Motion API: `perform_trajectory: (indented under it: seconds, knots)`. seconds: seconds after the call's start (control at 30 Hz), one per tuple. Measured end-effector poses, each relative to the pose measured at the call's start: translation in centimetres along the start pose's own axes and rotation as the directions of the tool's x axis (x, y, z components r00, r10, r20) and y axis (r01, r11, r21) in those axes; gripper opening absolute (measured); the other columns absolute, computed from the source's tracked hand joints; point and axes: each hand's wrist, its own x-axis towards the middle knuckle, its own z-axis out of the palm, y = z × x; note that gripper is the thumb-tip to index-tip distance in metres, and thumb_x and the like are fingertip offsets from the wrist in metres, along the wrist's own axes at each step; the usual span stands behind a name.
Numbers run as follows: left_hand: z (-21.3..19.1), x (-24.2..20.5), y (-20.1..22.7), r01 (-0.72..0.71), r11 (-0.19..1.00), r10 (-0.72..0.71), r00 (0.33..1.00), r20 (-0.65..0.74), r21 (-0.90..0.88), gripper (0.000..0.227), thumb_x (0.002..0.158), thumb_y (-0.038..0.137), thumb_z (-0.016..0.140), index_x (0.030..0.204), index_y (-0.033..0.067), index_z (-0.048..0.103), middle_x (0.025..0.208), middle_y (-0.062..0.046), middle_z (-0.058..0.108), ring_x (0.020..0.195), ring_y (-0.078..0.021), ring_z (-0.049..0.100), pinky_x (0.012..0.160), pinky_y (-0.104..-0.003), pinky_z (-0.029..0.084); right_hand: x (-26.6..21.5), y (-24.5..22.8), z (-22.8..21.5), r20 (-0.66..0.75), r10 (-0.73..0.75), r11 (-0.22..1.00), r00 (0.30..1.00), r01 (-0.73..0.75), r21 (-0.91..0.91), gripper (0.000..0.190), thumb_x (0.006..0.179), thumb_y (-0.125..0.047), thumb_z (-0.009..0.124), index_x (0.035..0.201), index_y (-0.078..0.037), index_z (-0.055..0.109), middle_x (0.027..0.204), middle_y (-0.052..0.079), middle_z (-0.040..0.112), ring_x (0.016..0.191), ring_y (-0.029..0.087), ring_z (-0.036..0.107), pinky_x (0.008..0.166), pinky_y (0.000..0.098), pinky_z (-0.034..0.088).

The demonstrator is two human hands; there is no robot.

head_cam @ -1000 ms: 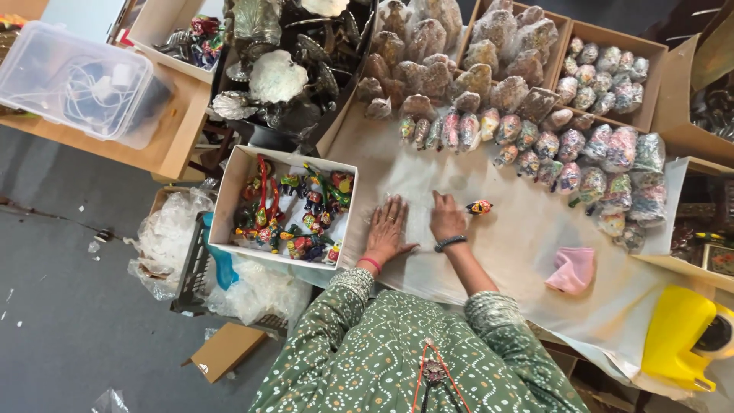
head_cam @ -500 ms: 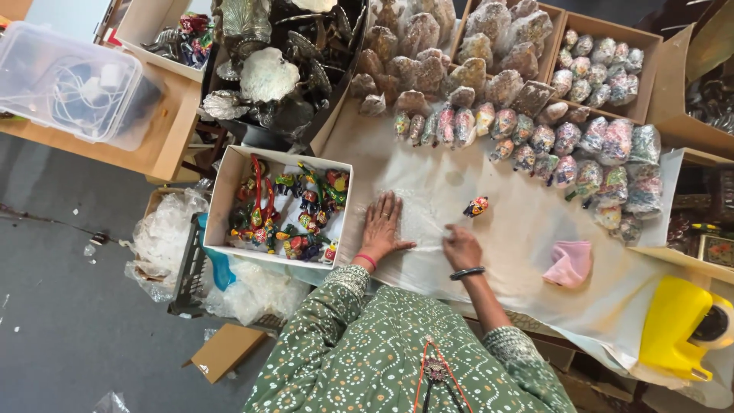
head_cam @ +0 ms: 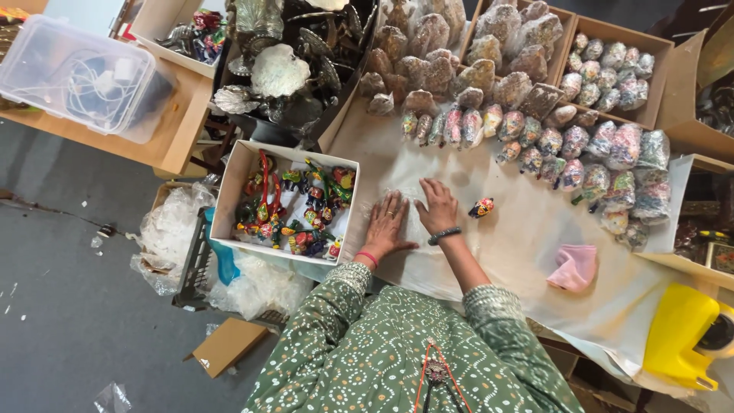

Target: The person handles small, colorful decorative figurines, wiping them with a pink cloth and then wrapping them in bubble wrap. The wrapped items are placed into a cardboard box alongside other similar items.

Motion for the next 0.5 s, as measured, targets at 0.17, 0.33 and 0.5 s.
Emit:
perform_trajectory:
  seconds: [0.17, 0.33, 0.5]
  knots:
    - [0.5, -0.3, -2.1, -0.061, 0.92, -0.026, 0.976, -0.215, -0.387, 0.095, 0.082, 0.059, 0.071, 0.157, 0.011, 0.037, 0.168, -0.011, 0.028, 0.156, -0.0287, 0.024, 0.126, -0.044, 0.022, -0.7, 3.1, 4.1, 0.157, 0.079, 0.987, 0.984, -0.055, -0.149, 0.04, 0.071, -0.024, 0.083, 0.108, -0.013, 0.073, 0.109, 0.007, 0.068, 0.11, 0.03, 0.061, 0.089, 0.0477, 0.047]
    - [-0.3, 0.6, -3.1, -0.048, 0.684, -0.333, 0.867, -0.371, -0.728, 0.048, 0.107, 0.033, 0.053, 0.149, 0.0101, 0.058, 0.159, -0.011, 0.054, 0.148, -0.0264, 0.05, 0.124, -0.036, 0.038, -2.4, 6.8, 5.6, 0.189, 0.208, 0.964, 0.96, -0.234, 0.128, 0.021, 0.079, -0.02, 0.083, 0.096, -0.011, 0.073, 0.1, 0.007, 0.069, 0.098, 0.027, 0.067, 0.086, 0.0397, 0.054]
    - [-4.2, 1.9, -1.2, -0.198, 0.894, -0.1, 0.786, -0.611, -0.401, 0.07, 0.088, 0.039, 0.073, 0.142, -0.0018, 0.054, 0.144, -0.022, 0.055, 0.134, -0.0386, 0.049, 0.109, -0.044, 0.039, -4.2, 11.1, 8.6, 0.334, 0.258, 0.749, 0.906, -0.406, 0.523, 0.024, 0.089, -0.018, 0.08, 0.103, -0.003, 0.068, 0.094, 0.008, 0.073, 0.088, 0.014, 0.071, 0.08, 0.0305, 0.058]
